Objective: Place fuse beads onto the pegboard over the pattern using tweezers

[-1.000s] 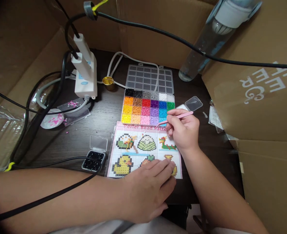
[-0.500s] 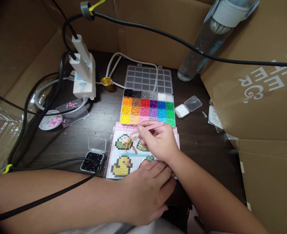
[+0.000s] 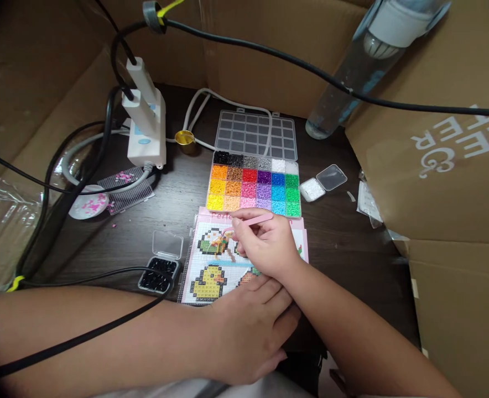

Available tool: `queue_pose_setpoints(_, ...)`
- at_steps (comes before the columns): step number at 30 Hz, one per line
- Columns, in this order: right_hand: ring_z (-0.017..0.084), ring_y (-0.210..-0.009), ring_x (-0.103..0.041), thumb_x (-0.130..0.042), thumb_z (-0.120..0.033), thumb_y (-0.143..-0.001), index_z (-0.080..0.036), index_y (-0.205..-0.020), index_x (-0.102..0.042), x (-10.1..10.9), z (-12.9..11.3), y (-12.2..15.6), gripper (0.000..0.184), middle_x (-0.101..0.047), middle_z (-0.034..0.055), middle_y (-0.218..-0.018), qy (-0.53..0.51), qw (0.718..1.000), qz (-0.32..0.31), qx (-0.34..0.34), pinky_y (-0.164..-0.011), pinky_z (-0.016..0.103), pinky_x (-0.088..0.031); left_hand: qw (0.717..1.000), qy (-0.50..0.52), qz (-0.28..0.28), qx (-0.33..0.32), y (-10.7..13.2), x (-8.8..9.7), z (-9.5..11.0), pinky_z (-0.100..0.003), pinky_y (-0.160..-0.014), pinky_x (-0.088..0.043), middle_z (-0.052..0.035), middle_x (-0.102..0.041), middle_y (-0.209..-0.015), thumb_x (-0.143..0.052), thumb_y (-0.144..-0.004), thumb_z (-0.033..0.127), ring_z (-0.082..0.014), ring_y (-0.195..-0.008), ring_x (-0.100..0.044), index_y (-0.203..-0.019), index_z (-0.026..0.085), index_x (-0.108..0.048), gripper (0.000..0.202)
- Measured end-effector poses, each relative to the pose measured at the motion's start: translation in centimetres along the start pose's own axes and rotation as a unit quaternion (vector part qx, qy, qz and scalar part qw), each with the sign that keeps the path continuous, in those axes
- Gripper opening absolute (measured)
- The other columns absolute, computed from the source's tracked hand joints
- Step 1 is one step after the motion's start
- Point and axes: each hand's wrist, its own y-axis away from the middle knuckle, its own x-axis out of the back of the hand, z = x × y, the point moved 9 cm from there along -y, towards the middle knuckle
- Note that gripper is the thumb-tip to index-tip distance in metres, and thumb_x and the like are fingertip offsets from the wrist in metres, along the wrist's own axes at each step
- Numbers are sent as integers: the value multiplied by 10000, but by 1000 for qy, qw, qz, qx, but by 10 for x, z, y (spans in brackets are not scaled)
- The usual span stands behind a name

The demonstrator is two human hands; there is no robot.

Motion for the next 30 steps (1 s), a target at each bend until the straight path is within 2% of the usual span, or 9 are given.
queue_pose_setpoints(4,106,-385,-592,-728,-316,-789,-145,-858,-710,0,2,1,185,-666,10,-551,2,1000,0,-1,-352,195,-510,1000,12,-10,-2,0,-1,0,-405,-954,-374,-156,-549,-1288,-445,-914,453,-285,-1152,-488,-1305,105,-543,532)
queue_pose_setpoints(9,111,-376,-584,-726,-328,-786,-151,-850,-709,-1,5,0,189,-657,10,-539,9,1000,0,-7,-333,197,-484,1000,-7,9,-6,1,0,1,-415,-1002,-344,-158,-542,-1307,-434,-918,463,-288,-1165,-492,-1318,102,-535,548)
queue_pose_setpoints(13,113,-374,-581,-723,-328,-782,-154,-854,-710,-1,5,0,189,-664,14,-546,17,1000,4,-12,-330,204,-478,1000,-11,-2,-10,2,-1,2,-417,-1029,-319,-151,-556,-1300,-429,-923,458,-296,-1183,-486,-1313,101,-541,540)
queue_pose_setpoints(21,117,-385,-598,-717,-301,-785,-151,-863,-713,-1,4,2,168,-682,19,-567,31,999,9,-3,-348,209,-493,1000,-17,13,-9,2,2,2,-419,-997,-322,-143,-563,-1289,-438,-920,463,-290,-1151,-496,-1303,116,-552,530)
queue_pose_setpoints(24,110,-388,-596,-702,-277,-798,-144,-873,-717,-2,0,3,154,-689,20,-578,51,998,9,27,-364,210,-501,1000,-22,15,-12,2,2,2,-412,-997,-319,-138,-572,-1274,-446,-919,461,-280,-1138,-501,-1295,118,-561,522)
queue_pose_setpoints(30,119,-450,-628,-652,-211,-826,-122,-875,-737,-4,-23,8,133,-711,36,-618,151,977,20,146,-390,219,-505,1000,-8,7,-12,1,0,3,-437,-997,-333,-129,-577,-1269,-460,-914,454,-294,-1155,-493,-1265,122,-580,499)
